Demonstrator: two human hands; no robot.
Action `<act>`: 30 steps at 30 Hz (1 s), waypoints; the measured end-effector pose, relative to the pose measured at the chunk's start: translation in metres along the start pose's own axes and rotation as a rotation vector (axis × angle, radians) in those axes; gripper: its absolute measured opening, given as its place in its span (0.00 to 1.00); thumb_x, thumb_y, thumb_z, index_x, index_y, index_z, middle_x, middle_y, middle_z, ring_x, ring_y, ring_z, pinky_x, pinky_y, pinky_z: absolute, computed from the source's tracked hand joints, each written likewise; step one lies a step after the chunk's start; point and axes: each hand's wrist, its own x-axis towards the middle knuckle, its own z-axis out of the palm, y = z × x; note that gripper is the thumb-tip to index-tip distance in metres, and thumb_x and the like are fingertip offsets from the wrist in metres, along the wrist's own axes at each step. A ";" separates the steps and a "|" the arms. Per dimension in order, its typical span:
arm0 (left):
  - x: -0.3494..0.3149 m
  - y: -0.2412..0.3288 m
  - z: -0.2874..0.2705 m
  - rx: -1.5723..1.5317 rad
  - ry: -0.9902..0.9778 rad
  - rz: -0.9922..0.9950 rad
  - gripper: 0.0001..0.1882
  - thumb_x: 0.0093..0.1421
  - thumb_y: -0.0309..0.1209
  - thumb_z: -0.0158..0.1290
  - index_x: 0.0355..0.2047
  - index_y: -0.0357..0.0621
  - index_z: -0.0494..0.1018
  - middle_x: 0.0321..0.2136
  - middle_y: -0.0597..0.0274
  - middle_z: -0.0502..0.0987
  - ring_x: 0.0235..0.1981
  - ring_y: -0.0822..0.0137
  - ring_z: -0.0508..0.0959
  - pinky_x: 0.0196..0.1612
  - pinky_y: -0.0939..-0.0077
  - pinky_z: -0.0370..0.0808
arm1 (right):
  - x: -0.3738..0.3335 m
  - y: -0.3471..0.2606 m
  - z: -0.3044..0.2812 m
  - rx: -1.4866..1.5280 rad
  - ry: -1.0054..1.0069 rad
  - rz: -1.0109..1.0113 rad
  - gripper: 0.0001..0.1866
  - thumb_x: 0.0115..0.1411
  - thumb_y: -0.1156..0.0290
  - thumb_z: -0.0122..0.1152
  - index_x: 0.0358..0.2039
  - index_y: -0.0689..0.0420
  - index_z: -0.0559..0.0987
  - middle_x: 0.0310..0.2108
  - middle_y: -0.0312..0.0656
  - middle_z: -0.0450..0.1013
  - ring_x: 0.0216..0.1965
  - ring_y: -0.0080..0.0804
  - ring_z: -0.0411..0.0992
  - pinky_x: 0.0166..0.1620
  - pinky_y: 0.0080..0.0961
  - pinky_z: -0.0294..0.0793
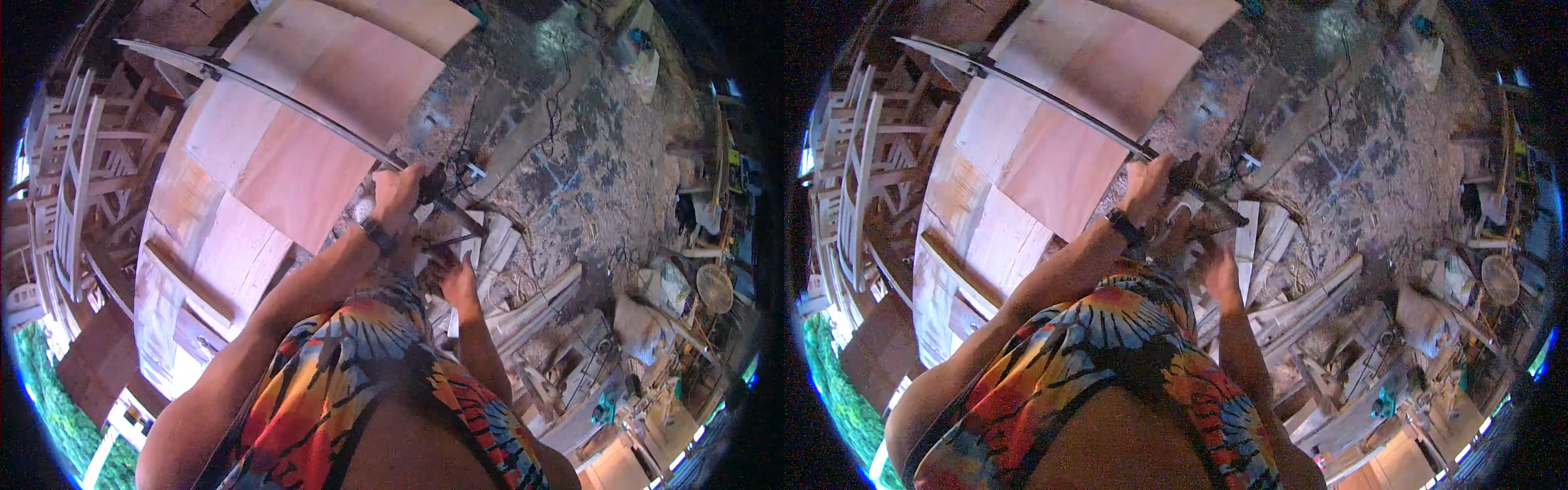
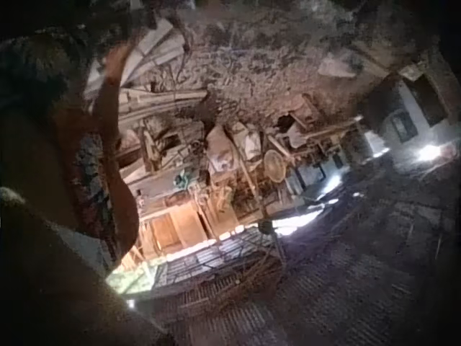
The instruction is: The person assembles pieces of wood by clamping them together, applying a substance with a putty knife, and then using a brush to apply a liquid from a container.
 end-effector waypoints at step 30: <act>-0.035 0.044 -0.006 -0.258 0.018 -0.004 0.36 0.58 0.49 0.62 0.53 0.29 0.66 0.45 0.51 0.73 0.44 0.61 0.75 0.45 0.67 0.76 | 0.009 -0.297 -0.137 -1.464 -0.011 0.161 0.22 0.65 0.70 0.58 0.59 0.58 0.74 0.42 0.41 0.80 0.35 0.30 0.78 0.37 0.27 0.77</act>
